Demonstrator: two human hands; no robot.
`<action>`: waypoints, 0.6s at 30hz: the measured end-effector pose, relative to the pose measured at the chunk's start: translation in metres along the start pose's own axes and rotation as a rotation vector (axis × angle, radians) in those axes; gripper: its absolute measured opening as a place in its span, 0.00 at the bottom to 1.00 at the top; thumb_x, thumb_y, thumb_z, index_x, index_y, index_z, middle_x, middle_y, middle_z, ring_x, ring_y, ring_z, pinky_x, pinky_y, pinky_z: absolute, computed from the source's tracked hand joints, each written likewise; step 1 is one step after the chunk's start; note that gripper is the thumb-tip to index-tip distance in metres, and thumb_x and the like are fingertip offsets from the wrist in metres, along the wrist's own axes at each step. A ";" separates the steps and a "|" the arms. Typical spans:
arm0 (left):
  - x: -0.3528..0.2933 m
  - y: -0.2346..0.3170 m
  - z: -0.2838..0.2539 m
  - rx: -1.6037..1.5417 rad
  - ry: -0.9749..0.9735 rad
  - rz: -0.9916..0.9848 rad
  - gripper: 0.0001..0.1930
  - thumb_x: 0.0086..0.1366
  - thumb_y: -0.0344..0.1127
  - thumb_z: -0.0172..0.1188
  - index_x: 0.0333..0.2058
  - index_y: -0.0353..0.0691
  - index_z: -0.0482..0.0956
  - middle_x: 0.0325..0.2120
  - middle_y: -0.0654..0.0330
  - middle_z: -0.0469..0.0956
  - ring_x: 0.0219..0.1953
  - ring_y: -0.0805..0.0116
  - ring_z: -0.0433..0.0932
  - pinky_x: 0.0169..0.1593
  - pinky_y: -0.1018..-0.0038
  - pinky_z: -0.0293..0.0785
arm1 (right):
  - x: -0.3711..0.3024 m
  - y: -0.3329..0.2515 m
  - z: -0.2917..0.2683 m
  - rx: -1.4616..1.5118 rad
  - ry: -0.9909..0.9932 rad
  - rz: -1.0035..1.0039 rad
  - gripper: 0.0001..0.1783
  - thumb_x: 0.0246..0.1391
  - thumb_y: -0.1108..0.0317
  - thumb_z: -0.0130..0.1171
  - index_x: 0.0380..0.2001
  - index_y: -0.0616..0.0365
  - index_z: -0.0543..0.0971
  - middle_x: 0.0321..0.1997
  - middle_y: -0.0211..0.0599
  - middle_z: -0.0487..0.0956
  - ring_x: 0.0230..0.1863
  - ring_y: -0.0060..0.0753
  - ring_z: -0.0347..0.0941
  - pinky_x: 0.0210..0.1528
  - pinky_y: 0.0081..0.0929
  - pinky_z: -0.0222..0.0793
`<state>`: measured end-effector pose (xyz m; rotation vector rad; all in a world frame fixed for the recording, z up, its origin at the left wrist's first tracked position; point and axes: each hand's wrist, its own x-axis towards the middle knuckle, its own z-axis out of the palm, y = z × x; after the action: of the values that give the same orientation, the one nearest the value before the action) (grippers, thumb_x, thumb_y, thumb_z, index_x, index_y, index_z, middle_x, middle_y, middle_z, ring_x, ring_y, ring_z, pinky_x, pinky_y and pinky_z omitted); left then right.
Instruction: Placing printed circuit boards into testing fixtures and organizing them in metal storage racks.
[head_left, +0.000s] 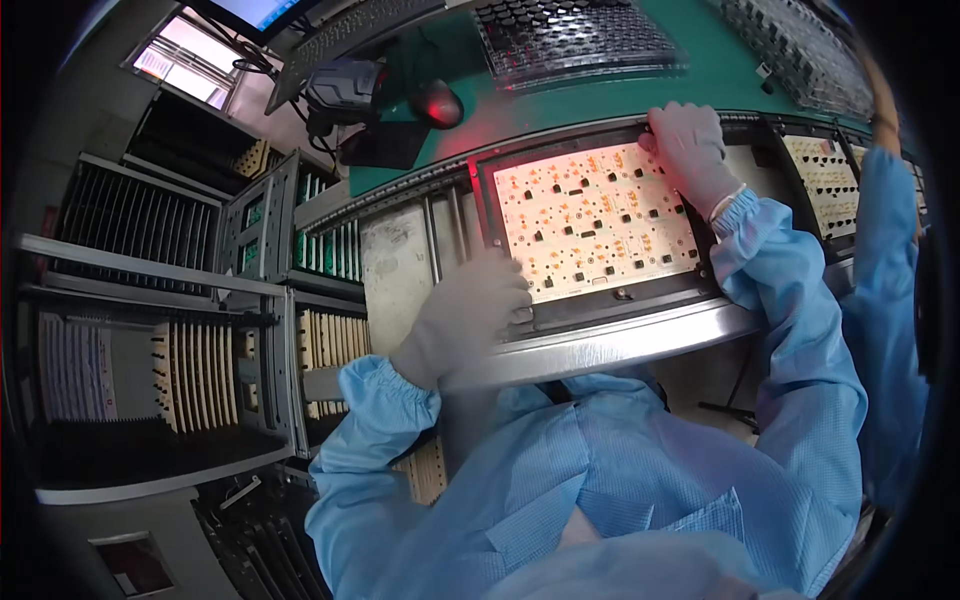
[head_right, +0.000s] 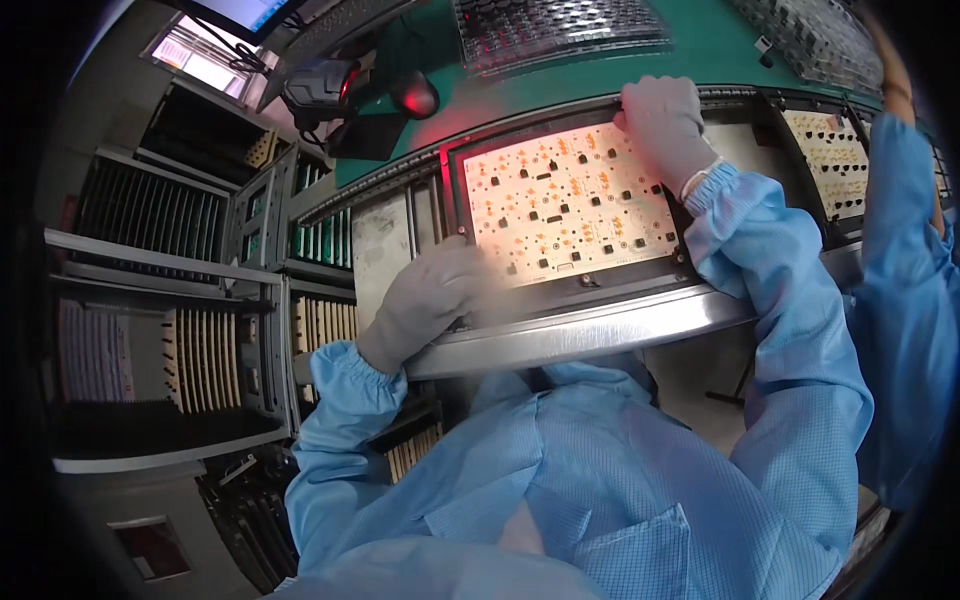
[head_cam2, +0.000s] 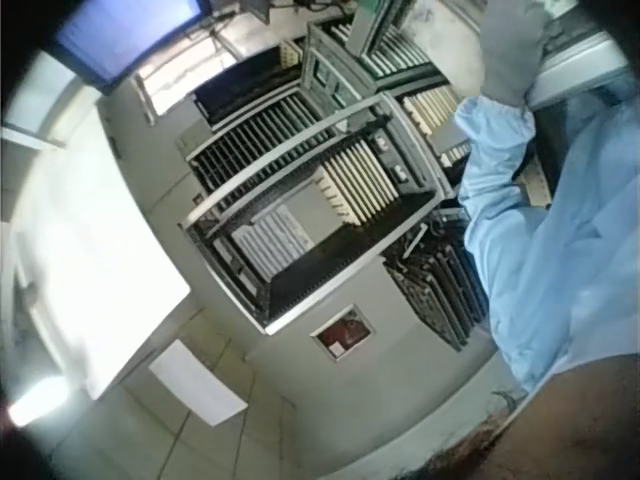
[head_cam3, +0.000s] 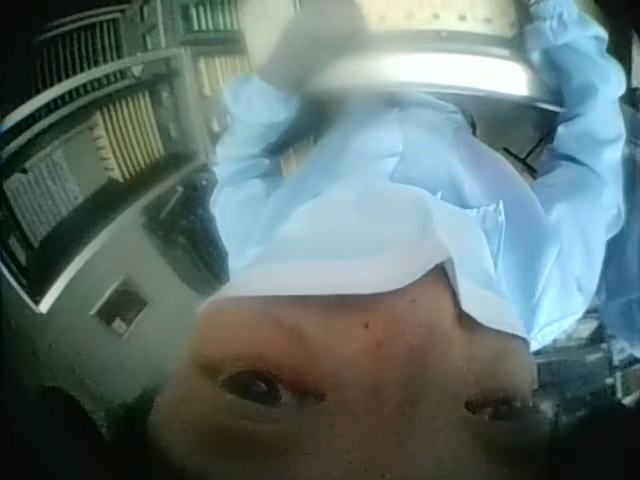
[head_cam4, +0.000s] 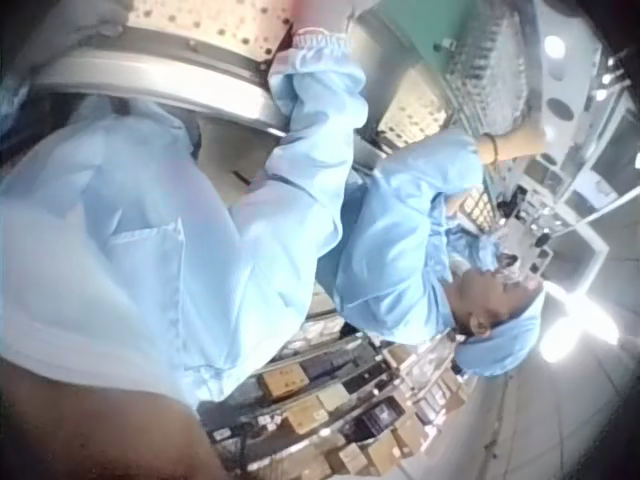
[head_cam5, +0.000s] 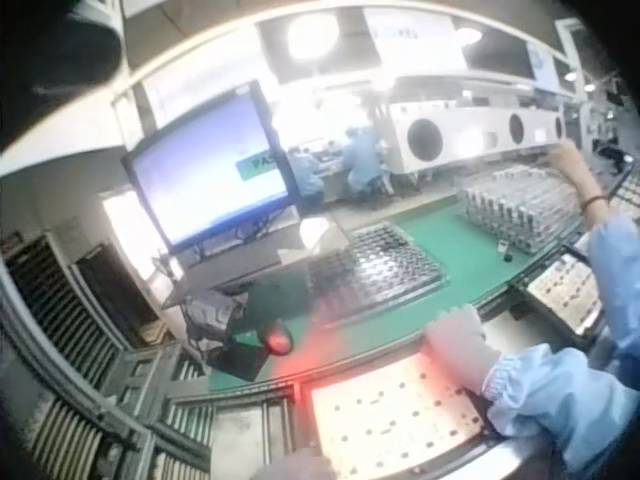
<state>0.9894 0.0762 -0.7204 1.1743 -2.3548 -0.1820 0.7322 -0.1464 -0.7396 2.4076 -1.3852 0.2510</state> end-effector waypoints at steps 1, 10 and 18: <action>-0.003 -0.002 -0.001 0.085 -0.039 0.014 0.04 0.53 0.32 0.56 0.26 0.42 0.79 0.28 0.63 0.76 0.40 0.63 0.76 0.45 0.71 0.73 | 0.004 -0.002 0.003 -0.006 0.005 0.005 0.14 0.55 0.52 0.60 0.32 0.52 0.81 0.29 0.40 0.78 0.33 0.41 0.78 0.36 0.40 0.70; 0.012 -0.029 -0.008 -0.264 -0.228 -0.182 0.06 0.53 0.34 0.59 0.29 0.38 0.80 0.27 0.62 0.78 0.32 0.60 0.81 0.35 0.70 0.78 | 0.031 0.007 -0.013 0.327 -0.365 0.099 0.18 0.50 0.55 0.56 0.27 0.58 0.84 0.29 0.47 0.83 0.29 0.50 0.80 0.35 0.43 0.76; 0.026 -0.042 -0.003 -0.316 0.106 -0.147 0.07 0.52 0.33 0.65 0.31 0.41 0.84 0.29 0.59 0.80 0.33 0.61 0.80 0.37 0.70 0.76 | 0.114 -0.004 -0.004 0.484 0.286 -0.192 0.13 0.59 0.59 0.53 0.39 0.54 0.80 0.33 0.47 0.79 0.37 0.52 0.78 0.40 0.47 0.72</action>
<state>1.0080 0.0303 -0.7222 1.1673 -2.0561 -0.5088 0.7936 -0.2346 -0.7001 2.7177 -1.0442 0.9315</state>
